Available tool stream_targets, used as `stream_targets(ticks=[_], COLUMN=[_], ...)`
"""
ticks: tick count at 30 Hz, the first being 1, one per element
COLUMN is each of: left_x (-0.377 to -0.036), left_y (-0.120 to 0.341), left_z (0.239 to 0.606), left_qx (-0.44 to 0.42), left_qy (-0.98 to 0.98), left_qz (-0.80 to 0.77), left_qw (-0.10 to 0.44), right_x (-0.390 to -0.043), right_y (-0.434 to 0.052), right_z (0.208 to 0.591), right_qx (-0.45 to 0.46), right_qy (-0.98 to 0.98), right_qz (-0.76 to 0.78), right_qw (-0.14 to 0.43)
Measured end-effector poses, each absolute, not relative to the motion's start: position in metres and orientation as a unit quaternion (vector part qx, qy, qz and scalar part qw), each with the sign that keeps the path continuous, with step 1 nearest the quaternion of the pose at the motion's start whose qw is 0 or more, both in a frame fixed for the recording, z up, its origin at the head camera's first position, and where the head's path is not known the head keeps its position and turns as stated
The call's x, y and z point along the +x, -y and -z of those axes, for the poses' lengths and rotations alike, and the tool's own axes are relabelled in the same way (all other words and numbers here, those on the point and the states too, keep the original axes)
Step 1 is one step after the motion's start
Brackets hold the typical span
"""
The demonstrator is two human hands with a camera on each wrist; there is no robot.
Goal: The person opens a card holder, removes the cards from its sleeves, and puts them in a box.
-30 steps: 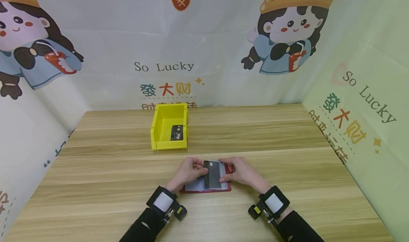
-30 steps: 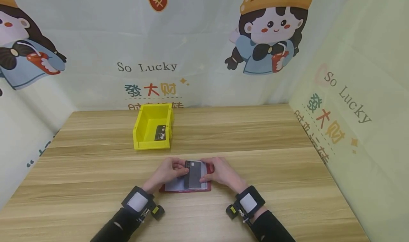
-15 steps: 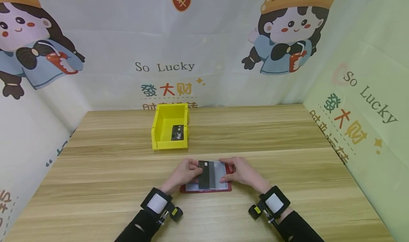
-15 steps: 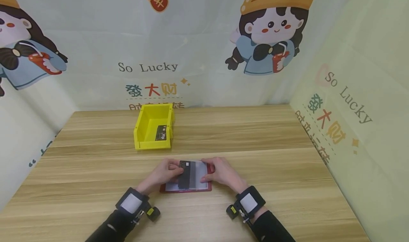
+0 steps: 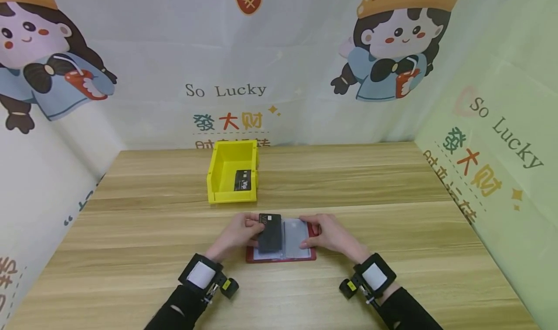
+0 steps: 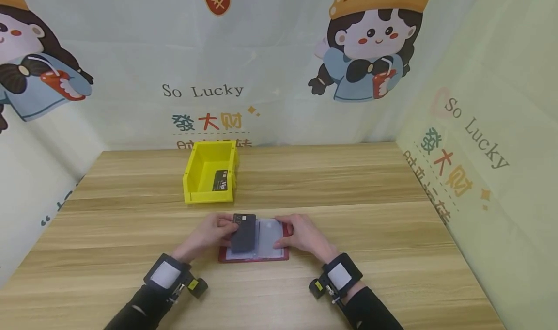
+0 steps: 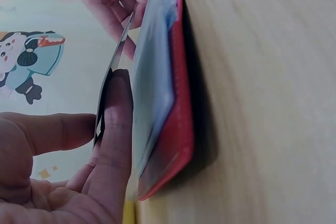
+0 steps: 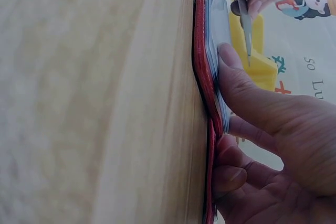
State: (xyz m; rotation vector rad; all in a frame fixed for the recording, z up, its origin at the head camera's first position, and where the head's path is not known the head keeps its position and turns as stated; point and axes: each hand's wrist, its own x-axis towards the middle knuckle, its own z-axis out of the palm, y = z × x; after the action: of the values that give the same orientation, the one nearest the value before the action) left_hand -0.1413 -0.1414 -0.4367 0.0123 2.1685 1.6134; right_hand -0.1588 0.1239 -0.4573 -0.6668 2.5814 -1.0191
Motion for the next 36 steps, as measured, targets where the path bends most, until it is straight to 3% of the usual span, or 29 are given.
stream_targets(ticks=[20, 36], left_x=[-0.153, -0.173], left_y=[0.158, 0.177], left_z=[0.426, 0.414], left_qx=[-0.033, -0.040], left_qy=[-0.769, -0.787], left_qz=[-0.613, -0.607], left_qw=[0.179, 0.105], right_x=[-0.160, -0.158], right_y=[-0.124, -0.125], right_z=[0.458, 0.456], right_qx=[-0.233, -0.233], right_qy=[-0.894, -0.898], right_qz=[0.355, 0.347], right_qw=[0.146, 0.139])
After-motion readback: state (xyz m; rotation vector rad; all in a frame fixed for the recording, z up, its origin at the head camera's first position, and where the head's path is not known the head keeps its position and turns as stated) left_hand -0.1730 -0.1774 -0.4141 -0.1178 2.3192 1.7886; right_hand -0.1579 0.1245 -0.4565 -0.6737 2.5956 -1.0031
